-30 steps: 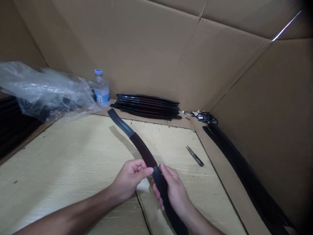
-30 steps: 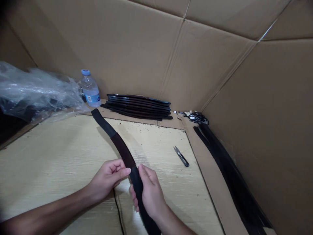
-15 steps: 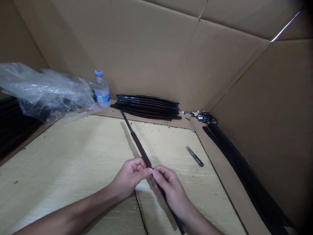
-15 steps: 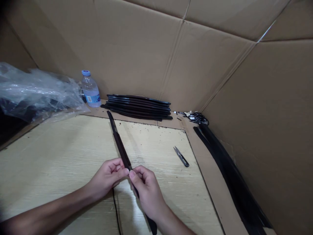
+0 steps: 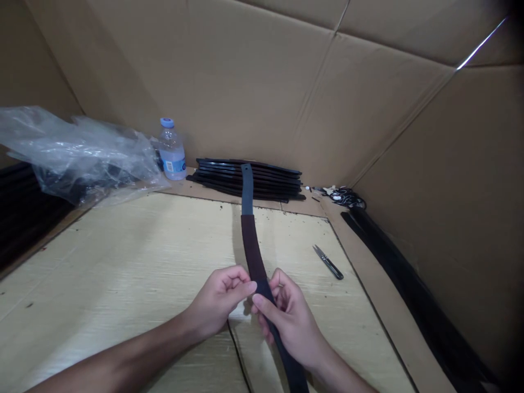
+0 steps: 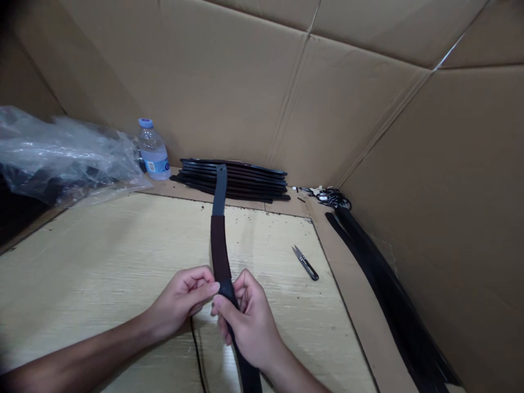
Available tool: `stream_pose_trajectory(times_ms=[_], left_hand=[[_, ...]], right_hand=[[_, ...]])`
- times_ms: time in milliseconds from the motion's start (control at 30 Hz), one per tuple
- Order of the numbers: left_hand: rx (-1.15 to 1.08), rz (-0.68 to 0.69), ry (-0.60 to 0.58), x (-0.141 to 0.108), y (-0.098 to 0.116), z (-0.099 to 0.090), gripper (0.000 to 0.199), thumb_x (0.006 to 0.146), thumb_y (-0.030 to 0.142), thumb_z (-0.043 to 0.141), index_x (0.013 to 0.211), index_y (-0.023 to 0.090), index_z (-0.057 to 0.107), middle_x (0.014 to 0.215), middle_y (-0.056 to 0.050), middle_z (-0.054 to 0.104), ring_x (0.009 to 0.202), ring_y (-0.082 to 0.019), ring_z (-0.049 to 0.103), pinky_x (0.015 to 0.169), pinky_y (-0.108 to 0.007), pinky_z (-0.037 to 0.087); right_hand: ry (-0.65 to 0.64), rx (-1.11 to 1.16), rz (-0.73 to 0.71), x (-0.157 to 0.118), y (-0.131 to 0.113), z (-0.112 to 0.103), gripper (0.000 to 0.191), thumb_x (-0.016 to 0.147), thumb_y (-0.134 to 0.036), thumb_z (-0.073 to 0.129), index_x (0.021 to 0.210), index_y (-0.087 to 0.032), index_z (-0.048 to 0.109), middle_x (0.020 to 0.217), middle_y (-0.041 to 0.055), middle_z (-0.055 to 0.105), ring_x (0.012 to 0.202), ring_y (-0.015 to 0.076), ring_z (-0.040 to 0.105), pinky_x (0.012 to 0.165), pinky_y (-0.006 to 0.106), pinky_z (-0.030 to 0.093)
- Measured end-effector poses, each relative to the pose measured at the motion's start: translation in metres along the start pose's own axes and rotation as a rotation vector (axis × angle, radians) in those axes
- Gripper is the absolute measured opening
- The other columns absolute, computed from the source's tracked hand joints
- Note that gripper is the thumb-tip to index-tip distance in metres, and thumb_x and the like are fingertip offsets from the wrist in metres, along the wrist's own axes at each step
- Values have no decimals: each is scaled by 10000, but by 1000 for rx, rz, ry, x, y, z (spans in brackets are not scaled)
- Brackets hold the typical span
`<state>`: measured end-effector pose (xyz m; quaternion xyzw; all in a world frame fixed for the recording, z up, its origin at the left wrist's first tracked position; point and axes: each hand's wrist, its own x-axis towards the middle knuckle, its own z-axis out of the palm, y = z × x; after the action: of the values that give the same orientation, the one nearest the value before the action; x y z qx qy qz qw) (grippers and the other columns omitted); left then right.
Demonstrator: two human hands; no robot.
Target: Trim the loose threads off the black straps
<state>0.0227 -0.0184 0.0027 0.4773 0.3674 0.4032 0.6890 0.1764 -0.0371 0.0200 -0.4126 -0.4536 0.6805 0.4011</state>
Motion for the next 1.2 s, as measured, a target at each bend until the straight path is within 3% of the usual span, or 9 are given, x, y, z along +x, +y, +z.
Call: stream_pose_trajectory(times_ms=[200, 400, 500, 667, 900, 1033, 1100, 1200], left_hand=[[0, 5, 37, 1, -1, 0, 268, 814, 354, 593, 683, 136, 508, 528, 21, 545, 390, -33, 303, 409, -188, 219], [30, 22, 42, 2, -3, 0, 261, 777, 370, 633, 724, 134, 533, 606, 7, 555, 518, -80, 458, 510, -201, 329], [49, 43, 53, 2, -5, -1, 265, 742, 372, 668, 780, 129, 570, 603, 24, 505, 555, -94, 455, 536, -207, 333], [132, 70, 63, 1, -7, -6, 331, 772, 391, 629, 957, 118, 622, 628, 24, 463, 562, -91, 390, 521, -203, 299], [131, 6, 37, -2, -3, -3, 254, 801, 372, 605, 805, 118, 600, 616, 30, 470, 552, -78, 410, 509, -192, 293], [36, 6, -51, -3, -2, 1, 223, 830, 350, 570, 785, 132, 568, 653, -15, 589, 601, -128, 553, 579, -236, 399], [-7, -8, -102, -2, -2, 1, 223, 847, 350, 541, 776, 139, 552, 640, -33, 618, 600, -155, 587, 594, -269, 426], [24, 4, -67, -2, -1, 1, 238, 839, 344, 553, 720, 138, 546, 622, -35, 614, 592, -153, 585, 599, -274, 428]], right_hand=[[53, 107, 58, -1, -3, 0, 335, 849, -485, 491, 722, -197, 377, 688, 11, 630, 425, 73, 474, 378, 176, 335], [54, 52, -3, -1, -3, 1, 319, 826, -449, 556, 705, -174, 449, 641, -10, 583, 470, 60, 444, 458, 188, 345], [62, -20, -50, -1, -7, 2, 275, 784, -419, 625, 747, -171, 512, 579, -43, 523, 489, 64, 449, 482, 189, 359], [81, -63, -83, -2, -11, 1, 256, 715, -336, 710, 910, -195, 620, 842, 27, 663, 782, 148, 615, 706, 261, 485], [17, -154, -117, 1, -9, -2, 238, 743, -306, 684, 933, -167, 649, 923, 62, 684, 880, 196, 623, 817, 321, 484], [37, -125, -90, 1, -6, -3, 233, 741, -336, 685, 867, -163, 593, 762, 25, 651, 662, 145, 605, 589, 256, 513], [34, -82, -48, 0, -5, -2, 253, 743, -352, 683, 819, -172, 522, 629, -22, 591, 501, 103, 542, 443, 210, 461], [44, -48, -28, -1, -4, 1, 289, 770, -385, 650, 777, -185, 442, 617, -34, 584, 408, 62, 478, 361, 164, 376]])
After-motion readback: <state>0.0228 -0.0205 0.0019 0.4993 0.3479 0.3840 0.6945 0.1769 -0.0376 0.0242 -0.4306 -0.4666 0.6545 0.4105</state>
